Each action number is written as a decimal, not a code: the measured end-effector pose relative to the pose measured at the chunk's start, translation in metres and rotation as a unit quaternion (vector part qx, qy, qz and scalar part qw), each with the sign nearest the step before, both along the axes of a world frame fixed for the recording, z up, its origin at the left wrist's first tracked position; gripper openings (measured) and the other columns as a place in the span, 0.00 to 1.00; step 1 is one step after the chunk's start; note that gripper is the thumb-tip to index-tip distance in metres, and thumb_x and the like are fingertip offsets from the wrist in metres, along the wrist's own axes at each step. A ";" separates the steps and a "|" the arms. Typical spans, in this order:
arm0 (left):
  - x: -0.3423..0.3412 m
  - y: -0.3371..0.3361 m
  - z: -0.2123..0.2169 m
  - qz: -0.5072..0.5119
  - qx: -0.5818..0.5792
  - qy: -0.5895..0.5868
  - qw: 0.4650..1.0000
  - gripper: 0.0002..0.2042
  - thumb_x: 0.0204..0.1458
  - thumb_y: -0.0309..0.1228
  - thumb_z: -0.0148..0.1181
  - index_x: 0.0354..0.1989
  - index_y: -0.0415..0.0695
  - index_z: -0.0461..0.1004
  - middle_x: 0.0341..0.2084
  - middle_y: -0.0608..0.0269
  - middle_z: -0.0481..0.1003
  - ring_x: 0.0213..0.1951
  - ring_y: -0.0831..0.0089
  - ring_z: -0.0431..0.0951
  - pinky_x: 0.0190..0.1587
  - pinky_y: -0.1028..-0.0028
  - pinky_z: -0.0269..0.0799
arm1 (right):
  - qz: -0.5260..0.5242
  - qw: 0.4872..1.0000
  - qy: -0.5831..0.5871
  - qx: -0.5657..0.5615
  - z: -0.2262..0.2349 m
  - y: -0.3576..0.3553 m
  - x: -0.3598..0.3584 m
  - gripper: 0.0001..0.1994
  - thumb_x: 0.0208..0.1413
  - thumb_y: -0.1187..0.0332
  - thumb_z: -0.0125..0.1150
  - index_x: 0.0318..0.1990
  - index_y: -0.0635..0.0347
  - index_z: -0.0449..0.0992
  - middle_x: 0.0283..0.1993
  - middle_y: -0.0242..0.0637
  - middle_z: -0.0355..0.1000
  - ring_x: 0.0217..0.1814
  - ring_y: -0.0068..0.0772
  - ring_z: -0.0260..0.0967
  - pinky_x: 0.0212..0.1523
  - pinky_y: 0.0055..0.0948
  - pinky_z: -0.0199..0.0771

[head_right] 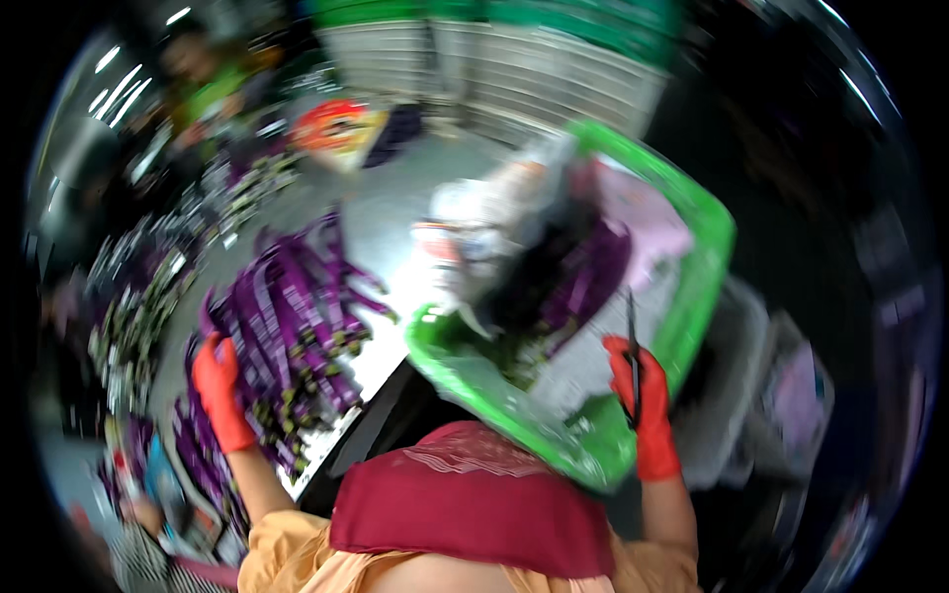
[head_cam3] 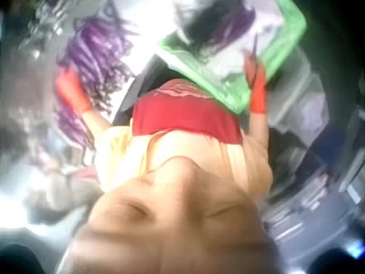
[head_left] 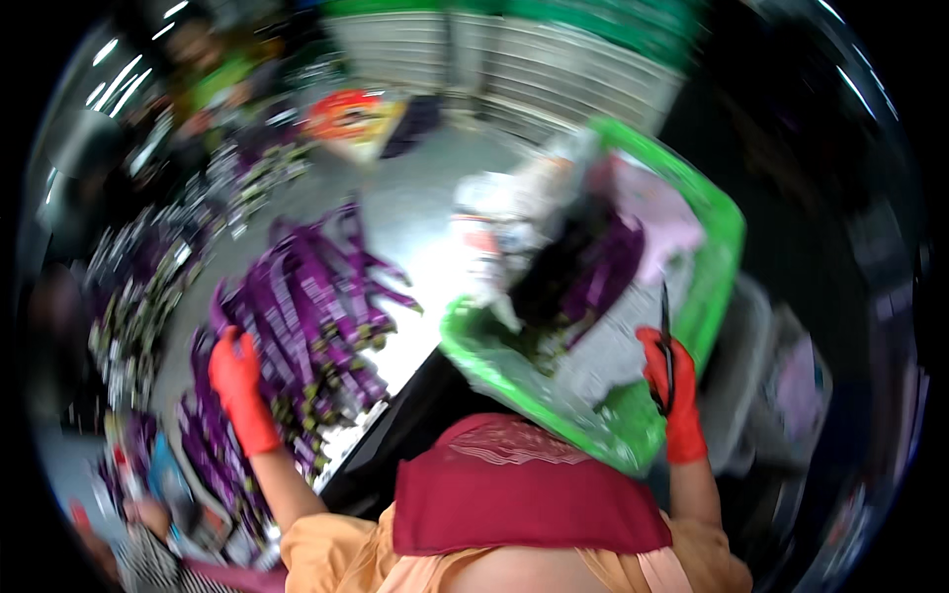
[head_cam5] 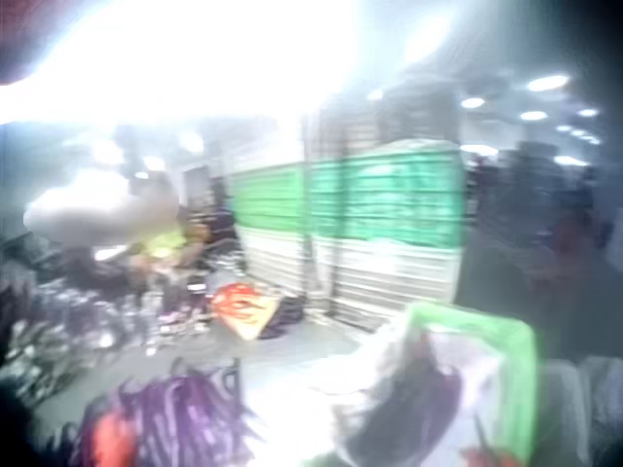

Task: The person trims the stems of eggplants using scissors and places them into a green plastic basket.

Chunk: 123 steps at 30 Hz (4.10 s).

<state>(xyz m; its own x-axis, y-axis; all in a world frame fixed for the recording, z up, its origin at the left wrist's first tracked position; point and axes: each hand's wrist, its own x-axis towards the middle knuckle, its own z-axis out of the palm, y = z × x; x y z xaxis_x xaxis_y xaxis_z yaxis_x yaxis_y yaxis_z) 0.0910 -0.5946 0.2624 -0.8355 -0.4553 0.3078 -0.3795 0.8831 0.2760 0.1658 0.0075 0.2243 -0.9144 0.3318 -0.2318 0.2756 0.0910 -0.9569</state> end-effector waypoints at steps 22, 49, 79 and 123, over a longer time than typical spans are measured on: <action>-0.169 0.539 -0.315 -0.613 -0.204 -0.237 0.726 0.28 0.53 0.38 0.49 0.60 0.35 0.57 0.59 0.46 0.60 0.63 0.49 0.56 0.64 0.53 0.50 | -0.150 0.967 0.140 -0.150 -0.038 0.034 0.065 0.18 0.51 0.78 0.51 0.52 0.69 0.69 0.17 0.31 0.65 0.18 0.19 0.62 0.23 0.21 0.61; -0.103 0.606 -0.324 -0.386 0.119 -0.380 0.832 0.22 0.50 0.42 0.53 0.47 0.38 0.71 0.41 0.41 0.74 0.42 0.49 0.77 0.47 0.57 0.72 | -0.013 0.991 0.051 -0.121 -0.027 0.046 0.066 0.19 0.50 0.82 0.51 0.52 0.68 0.69 0.22 0.33 0.68 0.22 0.20 0.65 0.25 0.21 0.63; -0.106 0.626 -0.334 -0.372 0.339 -0.220 0.836 0.23 0.52 0.29 0.56 0.58 0.45 0.61 0.43 0.41 0.73 0.45 0.43 0.73 0.48 0.56 0.68 | 0.010 0.996 0.083 0.010 -0.045 0.042 0.069 0.24 0.39 0.83 0.57 0.50 0.65 0.71 0.17 0.31 0.67 0.17 0.24 0.65 0.21 0.20 0.62; -0.122 0.631 -0.352 -0.440 0.285 -0.197 0.829 0.29 0.51 0.29 0.51 0.64 0.53 0.52 0.41 0.45 0.73 0.39 0.46 0.75 0.40 0.55 0.70 | -0.002 0.996 -0.027 -0.080 -0.009 0.040 0.062 0.22 0.55 0.66 0.59 0.56 0.65 0.65 0.30 0.39 0.70 0.29 0.28 0.69 0.32 0.27 0.68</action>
